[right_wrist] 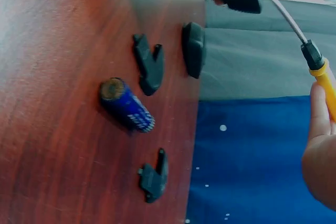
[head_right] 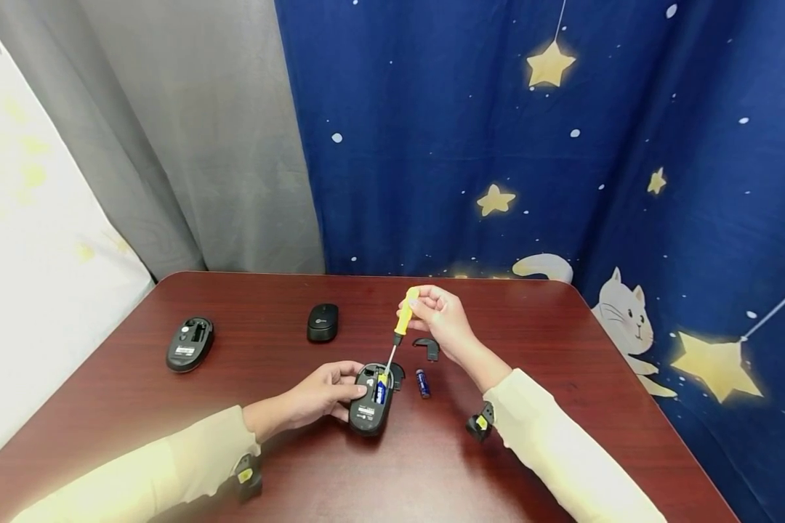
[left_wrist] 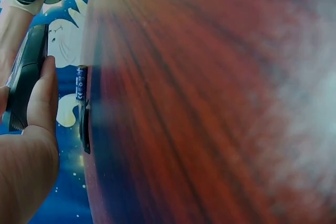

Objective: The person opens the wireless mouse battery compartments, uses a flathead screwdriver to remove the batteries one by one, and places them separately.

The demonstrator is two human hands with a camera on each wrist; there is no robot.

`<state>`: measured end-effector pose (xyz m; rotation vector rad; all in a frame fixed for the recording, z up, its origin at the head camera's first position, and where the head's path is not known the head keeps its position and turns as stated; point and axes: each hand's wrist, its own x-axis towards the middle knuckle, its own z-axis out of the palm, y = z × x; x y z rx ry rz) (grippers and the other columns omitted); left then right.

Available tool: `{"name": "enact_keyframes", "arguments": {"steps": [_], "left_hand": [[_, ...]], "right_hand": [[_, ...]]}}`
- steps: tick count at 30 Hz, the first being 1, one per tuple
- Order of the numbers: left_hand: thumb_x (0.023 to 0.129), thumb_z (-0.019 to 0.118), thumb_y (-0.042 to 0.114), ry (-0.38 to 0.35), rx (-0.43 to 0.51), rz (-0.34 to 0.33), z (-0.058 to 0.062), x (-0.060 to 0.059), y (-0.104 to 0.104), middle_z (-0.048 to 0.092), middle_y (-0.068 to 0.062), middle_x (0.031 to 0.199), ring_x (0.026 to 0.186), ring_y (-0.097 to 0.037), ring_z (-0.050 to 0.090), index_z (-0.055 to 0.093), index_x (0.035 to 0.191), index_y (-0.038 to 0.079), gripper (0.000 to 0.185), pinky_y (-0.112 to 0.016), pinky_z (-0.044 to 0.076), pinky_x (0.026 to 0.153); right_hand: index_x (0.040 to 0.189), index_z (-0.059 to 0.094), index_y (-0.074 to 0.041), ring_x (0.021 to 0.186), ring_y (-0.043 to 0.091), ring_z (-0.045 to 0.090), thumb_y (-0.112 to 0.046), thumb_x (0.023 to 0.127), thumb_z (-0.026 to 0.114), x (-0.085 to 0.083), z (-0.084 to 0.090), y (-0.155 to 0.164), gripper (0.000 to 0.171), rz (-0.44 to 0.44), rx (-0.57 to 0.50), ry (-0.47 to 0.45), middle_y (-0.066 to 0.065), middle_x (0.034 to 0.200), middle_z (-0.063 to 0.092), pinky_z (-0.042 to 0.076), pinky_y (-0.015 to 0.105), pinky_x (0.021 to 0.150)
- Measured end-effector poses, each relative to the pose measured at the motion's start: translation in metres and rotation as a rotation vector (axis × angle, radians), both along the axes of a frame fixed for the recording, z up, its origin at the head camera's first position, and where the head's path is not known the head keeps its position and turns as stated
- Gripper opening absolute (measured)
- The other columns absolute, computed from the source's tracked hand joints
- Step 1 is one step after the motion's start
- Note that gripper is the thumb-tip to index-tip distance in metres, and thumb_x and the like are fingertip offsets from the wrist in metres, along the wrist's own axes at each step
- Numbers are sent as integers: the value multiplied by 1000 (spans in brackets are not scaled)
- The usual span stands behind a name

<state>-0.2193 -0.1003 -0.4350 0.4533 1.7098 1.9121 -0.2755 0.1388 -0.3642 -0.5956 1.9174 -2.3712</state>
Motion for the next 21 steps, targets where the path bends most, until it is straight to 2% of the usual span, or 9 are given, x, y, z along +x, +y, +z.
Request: {"name": "enact_keyframes", "arguments": {"steps": [4, 9, 21], "left_hand": [[91, 61, 5, -5, 2, -6, -1, 1, 0, 68, -14, 98, 77, -17, 66, 48, 121, -9, 35, -26, 55, 55], [91, 61, 5, -5, 4, -13, -2, 1, 0, 68, -14, 99, 78, -17, 66, 48, 121, -9, 35, -28, 56, 57], [92, 60, 5, -16, 9, -5, -2, -1, 0, 68, -13, 98, 78, -18, 66, 48, 121, -9, 34, -28, 57, 58]], "right_hand": [[107, 56, 2, 88, 21, 69, 2, 97, 52, -5, -7, -1, 11, -1, 0, -102, 7, 90, 69, 58, 33, 74], [109, 52, 6, 85, 19, 69, 2, 98, 51, -8, -11, -6, 12, 2, -12, -180, 8, 88, 68, 58, 32, 73], [114, 52, 7, 89, 22, 69, 0, 99, 50, -9, -9, -7, 17, -44, -7, -260, 7, 88, 69, 57, 34, 77]]}}
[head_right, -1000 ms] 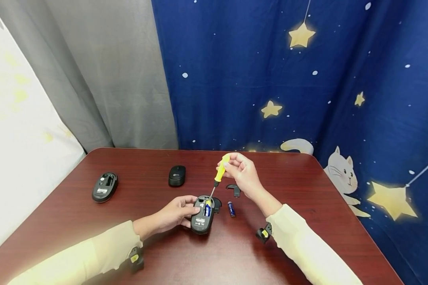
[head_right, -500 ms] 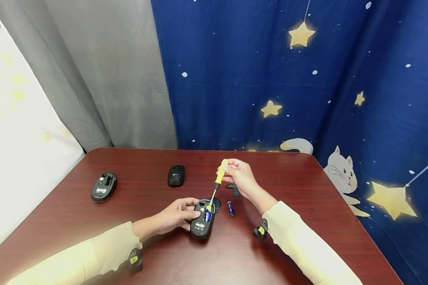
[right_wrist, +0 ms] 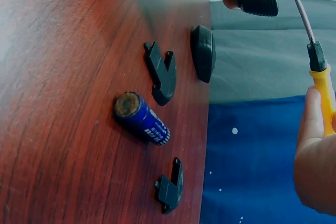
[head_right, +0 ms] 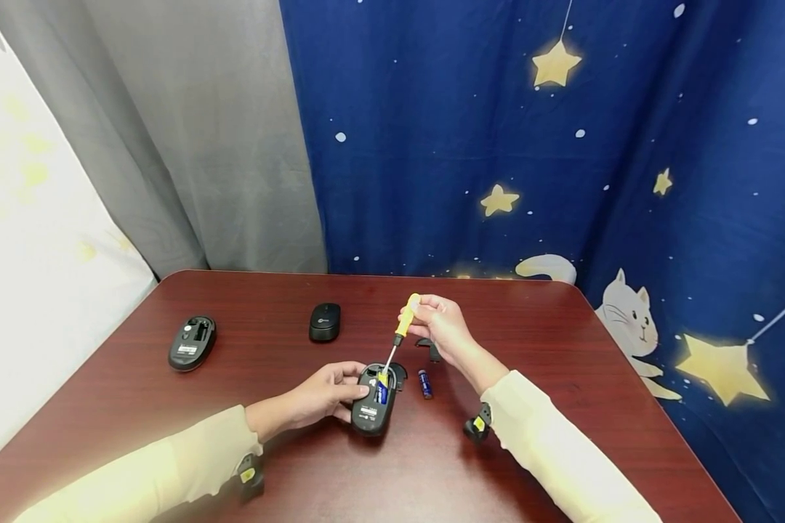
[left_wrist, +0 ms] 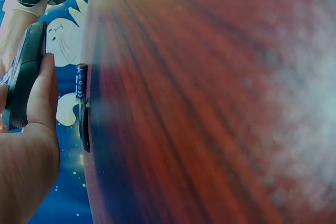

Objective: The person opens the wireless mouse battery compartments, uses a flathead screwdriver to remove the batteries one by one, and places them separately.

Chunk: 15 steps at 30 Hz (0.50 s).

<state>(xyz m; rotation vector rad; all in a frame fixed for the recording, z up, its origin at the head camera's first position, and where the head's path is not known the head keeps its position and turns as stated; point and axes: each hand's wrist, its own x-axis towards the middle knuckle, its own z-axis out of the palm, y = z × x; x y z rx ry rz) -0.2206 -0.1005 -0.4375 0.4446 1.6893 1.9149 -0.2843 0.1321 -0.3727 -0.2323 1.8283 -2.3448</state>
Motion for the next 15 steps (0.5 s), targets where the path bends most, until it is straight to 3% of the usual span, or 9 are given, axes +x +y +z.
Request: {"name": "enact_keyframes", "arguments": {"steps": [9, 15], "left_hand": [[92, 60, 5, 0, 3, 3, 1, 1, 1, 68, -14, 100, 79, -19, 67, 48, 121, -9, 35, -29, 57, 59], [92, 60, 5, -5, -2, 7, 2, 2, 1, 68, -16, 103, 84, -21, 67, 48, 123, -9, 35, -33, 58, 63]], "right_hand": [[118, 49, 10, 88, 18, 69, 0, 99, 50, 2, 3, 6, 21, 0, -50, -6, 11, 93, 69, 56, 35, 80], [110, 54, 3, 89, 19, 69, 1, 100, 49, 1, 9, 12, 12, -18, -104, -24, 10, 93, 69, 56, 34, 79]]}}
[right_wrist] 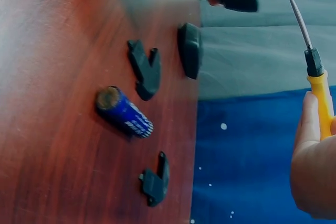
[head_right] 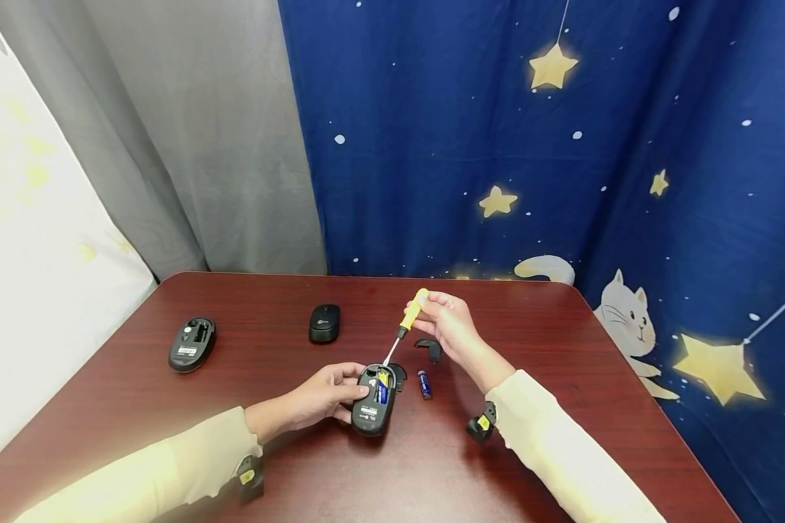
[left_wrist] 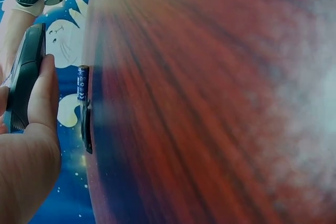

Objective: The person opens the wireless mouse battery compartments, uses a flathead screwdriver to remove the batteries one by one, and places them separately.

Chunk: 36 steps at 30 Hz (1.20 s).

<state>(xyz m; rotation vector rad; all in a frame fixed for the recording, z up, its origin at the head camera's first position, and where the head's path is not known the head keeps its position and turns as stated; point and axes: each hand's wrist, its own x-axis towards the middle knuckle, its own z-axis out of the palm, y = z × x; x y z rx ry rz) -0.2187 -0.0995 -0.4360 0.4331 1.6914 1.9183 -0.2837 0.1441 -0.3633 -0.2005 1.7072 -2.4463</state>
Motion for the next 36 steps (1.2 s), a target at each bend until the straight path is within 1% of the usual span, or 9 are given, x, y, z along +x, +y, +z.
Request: {"name": "enact_keyframes", "arguments": {"steps": [8, 14, 17, 19, 21, 27, 29, 33, 36], "left_hand": [[93, 60, 4, 1, -3, 12, 2, 1, -2, 68, -16, 103, 84, -22, 68, 48, 122, -10, 35, -35, 59, 65], [92, 60, 5, -2, -11, 28, 4, 2, -3, 68, -16, 103, 84, -22, 67, 48, 123, -9, 36, -34, 58, 64], [92, 60, 5, -3, -10, 39, 5, 2, -3, 68, -16, 102, 83, -22, 68, 49, 123, -10, 36, -33, 58, 63], [92, 60, 5, 0, -12, 45, 6, 2, -4, 68, -16, 102, 83, -22, 68, 48, 123, -10, 36, -32, 58, 62], [92, 60, 6, 4, -13, 49, 6, 1, -5, 68, -16, 102, 83, -21, 68, 48, 124, -10, 37, -31, 58, 62], [92, 61, 7, 3, -7, 55, 6, 0, -6, 68, -15, 101, 84, -22, 68, 47, 126, -10, 40, -32, 58, 63], [92, 61, 7, 2, -7, 57, 6, 0, -7, 68, -15, 100, 84, -22, 68, 47, 126, -10, 41, -32, 58, 63], [92, 61, 7, 0, -6, 59, 5, -1, -7, 68, -15, 100, 84, -22, 68, 47, 126, -10, 41, -31, 58, 62], [92, 61, 8, -3, -1, 63, 5, -1, -7, 68, -15, 100, 84, -22, 68, 47, 126, -10, 41, -30, 58, 62]], "right_hand": [[107, 55, 0, 87, 17, 69, -1, 100, 48, -5, 13, 17, 10, -10, -45, -7, 6, 91, 69, 56, 31, 78], [110, 53, -2, 82, 13, 67, -3, 100, 49, -10, 18, 36, 10, -50, -7, -42, 4, 89, 67, 56, 28, 77], [117, 50, 1, 80, 12, 66, -4, 99, 52, -14, 18, 46, 19, -82, 29, -62, 3, 88, 67, 57, 26, 75], [122, 48, 3, 79, 11, 66, -4, 98, 54, -17, 17, 52, 26, -101, 60, -68, 2, 87, 66, 57, 26, 73], [124, 47, 3, 78, 10, 66, -4, 98, 55, -20, 14, 59, 29, -126, 87, -78, 1, 86, 67, 57, 26, 72], [115, 51, -3, 74, 10, 66, -2, 95, 59, -30, 3, 78, 22, -185, 139, -115, -3, 82, 68, 57, 25, 68], [119, 51, -1, 75, 9, 66, -2, 95, 59, -32, 0, 84, 26, -191, 161, -129, -4, 81, 68, 57, 25, 67], [132, 45, 6, 73, 9, 66, -1, 95, 58, -36, -7, 93, 40, -185, 218, -175, -3, 79, 68, 57, 25, 67], [136, 40, 9, 73, 10, 66, 1, 95, 57, -38, -13, 98, 45, -171, 262, -218, -1, 78, 67, 58, 28, 69]]}}
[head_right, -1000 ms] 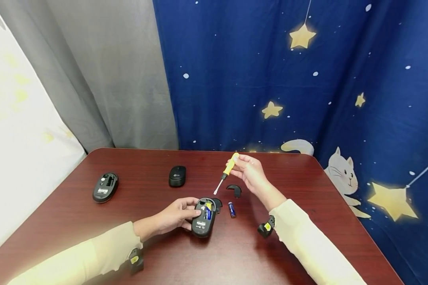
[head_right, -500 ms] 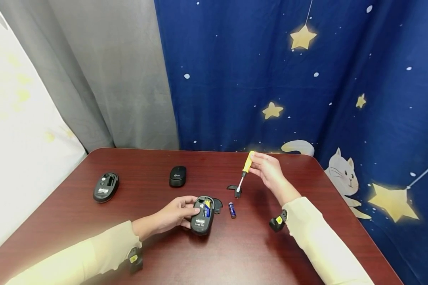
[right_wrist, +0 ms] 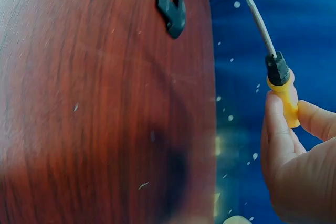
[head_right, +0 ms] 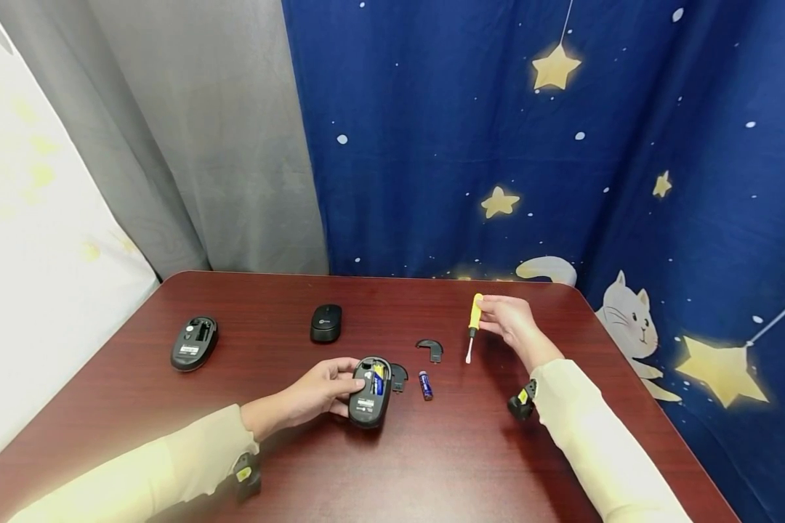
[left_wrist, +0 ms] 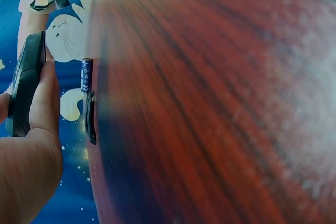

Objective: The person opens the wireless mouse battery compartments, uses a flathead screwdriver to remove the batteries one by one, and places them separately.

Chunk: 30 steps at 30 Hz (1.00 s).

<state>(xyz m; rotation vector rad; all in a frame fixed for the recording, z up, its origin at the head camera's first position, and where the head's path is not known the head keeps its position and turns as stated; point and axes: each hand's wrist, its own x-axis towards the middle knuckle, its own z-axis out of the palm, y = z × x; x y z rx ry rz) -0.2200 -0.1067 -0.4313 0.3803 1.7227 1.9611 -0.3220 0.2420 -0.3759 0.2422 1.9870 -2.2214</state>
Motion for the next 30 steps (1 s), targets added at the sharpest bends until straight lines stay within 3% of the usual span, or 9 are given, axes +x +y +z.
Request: {"name": "enact_keyframes", "arguments": {"steps": [7, 22, 30], "left_hand": [[93, 61, 8, -10, 8, 9, 0, -1, 0, 68, -16, 100, 85, -22, 68, 46, 126, -10, 40, -30, 58, 62], [92, 61, 8, -5, -22, 49, -2, -1, -1, 68, -14, 99, 82, -19, 67, 47, 125, -8, 39, -26, 56, 57], [93, 61, 8, -9, -18, 48, -2, -1, -1, 69, -15, 100, 83, -20, 67, 47, 125, -8, 39, -27, 56, 58]], "right_hand": [[142, 31, 14, 74, 11, 65, 5, 94, 54, -6, -11, 11, 54, 24, 41, -60, -2, 80, 66, 58, 31, 73], [139, 38, 14, 72, 9, 64, 6, 93, 54, -15, -37, 22, 49, 20, 164, -126, 0, 80, 63, 58, 31, 70], [135, 43, 15, 72, 9, 64, 5, 92, 56, -14, -44, 19, 46, -10, 257, -134, 6, 89, 63, 58, 31, 69]]}}
